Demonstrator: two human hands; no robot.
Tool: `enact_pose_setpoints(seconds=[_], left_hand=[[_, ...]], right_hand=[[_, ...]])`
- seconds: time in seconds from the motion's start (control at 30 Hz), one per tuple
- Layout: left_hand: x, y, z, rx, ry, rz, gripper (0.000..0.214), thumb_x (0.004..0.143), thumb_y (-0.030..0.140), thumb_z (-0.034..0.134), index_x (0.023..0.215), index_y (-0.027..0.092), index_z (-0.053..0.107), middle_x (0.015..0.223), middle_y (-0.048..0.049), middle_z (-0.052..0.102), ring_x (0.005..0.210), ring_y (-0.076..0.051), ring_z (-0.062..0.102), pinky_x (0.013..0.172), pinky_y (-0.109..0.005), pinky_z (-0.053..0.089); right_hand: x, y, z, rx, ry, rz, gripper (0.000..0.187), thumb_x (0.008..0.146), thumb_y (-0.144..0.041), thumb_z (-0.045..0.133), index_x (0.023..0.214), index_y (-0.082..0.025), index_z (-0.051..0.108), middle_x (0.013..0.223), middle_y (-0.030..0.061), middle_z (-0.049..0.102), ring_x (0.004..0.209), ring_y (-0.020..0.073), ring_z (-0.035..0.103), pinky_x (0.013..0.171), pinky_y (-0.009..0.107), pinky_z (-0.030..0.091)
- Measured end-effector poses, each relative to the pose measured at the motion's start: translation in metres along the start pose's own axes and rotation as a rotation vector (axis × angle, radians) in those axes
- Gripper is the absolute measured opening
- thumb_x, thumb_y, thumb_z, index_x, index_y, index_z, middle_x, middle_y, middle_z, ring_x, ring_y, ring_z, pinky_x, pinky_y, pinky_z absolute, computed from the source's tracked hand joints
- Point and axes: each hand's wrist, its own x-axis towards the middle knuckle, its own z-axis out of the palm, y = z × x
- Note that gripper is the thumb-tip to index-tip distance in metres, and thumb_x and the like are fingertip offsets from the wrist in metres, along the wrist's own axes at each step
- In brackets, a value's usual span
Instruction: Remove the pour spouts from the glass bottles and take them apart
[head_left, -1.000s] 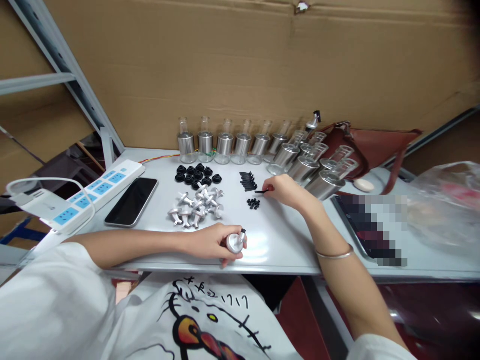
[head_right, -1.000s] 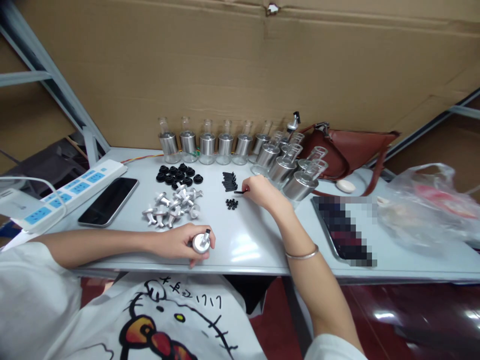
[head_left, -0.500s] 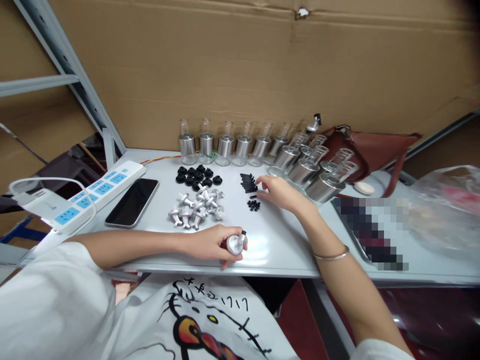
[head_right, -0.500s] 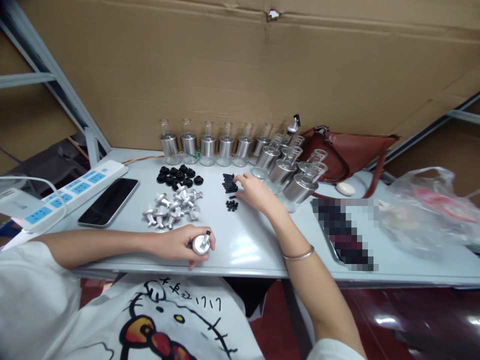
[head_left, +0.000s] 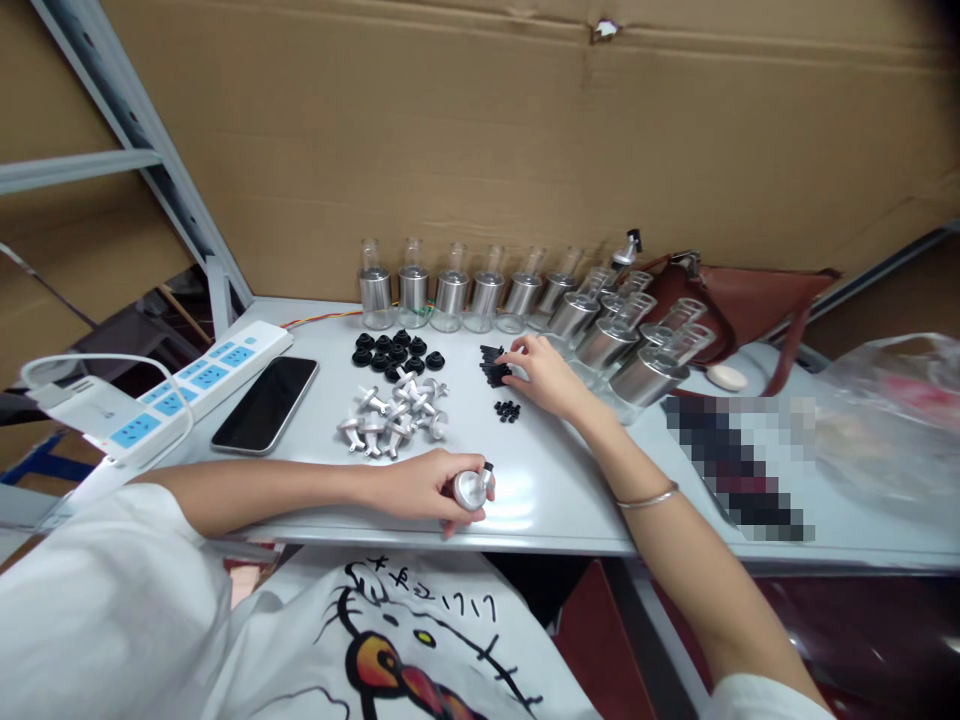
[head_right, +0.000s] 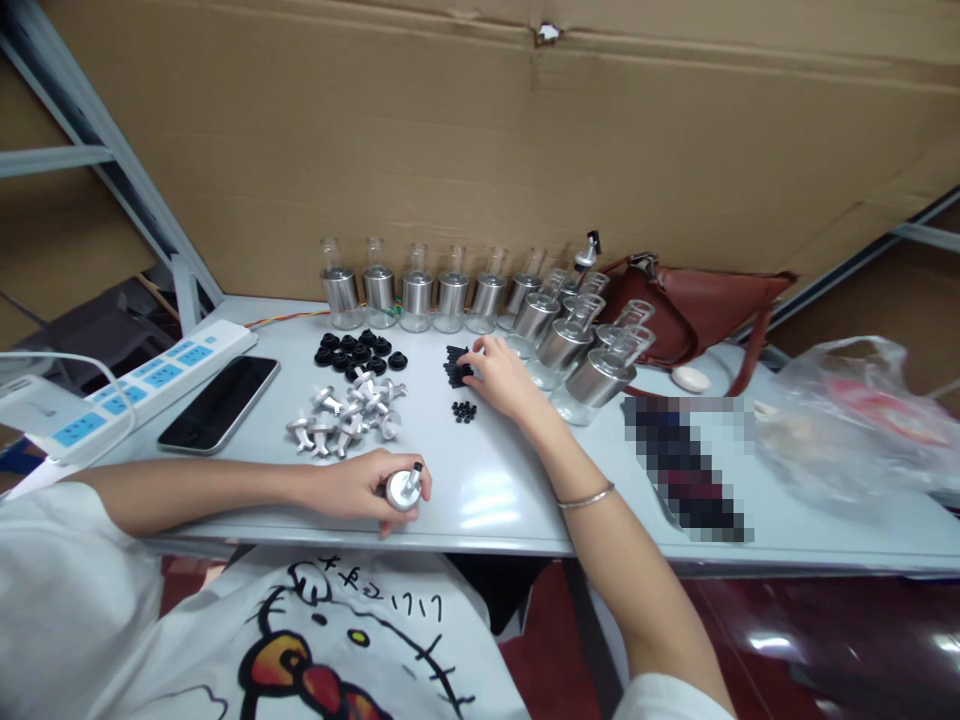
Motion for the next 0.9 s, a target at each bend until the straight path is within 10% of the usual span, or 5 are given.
enact_pose_setpoints(seconds=[0.43, 0.6, 0.9], left_hand=[[0.0, 0.001, 0.0, -0.033, 0.001, -0.011, 0.017, 0.081, 0.023, 0.062, 0.092, 0.017, 0.049, 0.057, 0.0067, 0.054, 0.05, -0.009, 0.055, 0.057, -0.022, 0.041], [0.0, 0.003, 0.001, -0.052, 0.011, -0.024, 0.02, 0.08, 0.025, 0.064, 0.093, 0.018, 0.049, 0.055, 0.0071, 0.055, 0.05, -0.01, 0.054, 0.059, -0.024, 0.04], [0.001, 0.0, -0.001, -0.045, -0.015, 0.003, 0.025, 0.081, 0.03, 0.063, 0.097, 0.017, 0.05, 0.056, 0.0063, 0.055, 0.052, -0.01, 0.053, 0.061, -0.025, 0.041]], right_hand=[[0.001, -0.006, -0.002, -0.005, 0.005, 0.043, 0.028, 0.09, -0.026, 0.05, 0.111, -0.019, 0.068, 0.135, 0.0174, 0.047, 0.122, 0.0342, 0.041, 0.091, 0.051, 0.043], [-0.004, -0.014, -0.025, 0.442, 0.096, -0.008, 0.023, 0.089, -0.031, 0.053, 0.097, -0.018, 0.07, 0.109, 0.0121, 0.062, 0.1, 0.024, 0.056, 0.086, 0.039, 0.046], [-0.02, -0.061, -0.051, 1.083, -0.575, -0.316, 0.027, 0.083, -0.034, 0.064, 0.102, -0.015, 0.07, 0.093, 0.0055, 0.068, 0.08, 0.0122, 0.058, 0.074, 0.026, 0.047]])
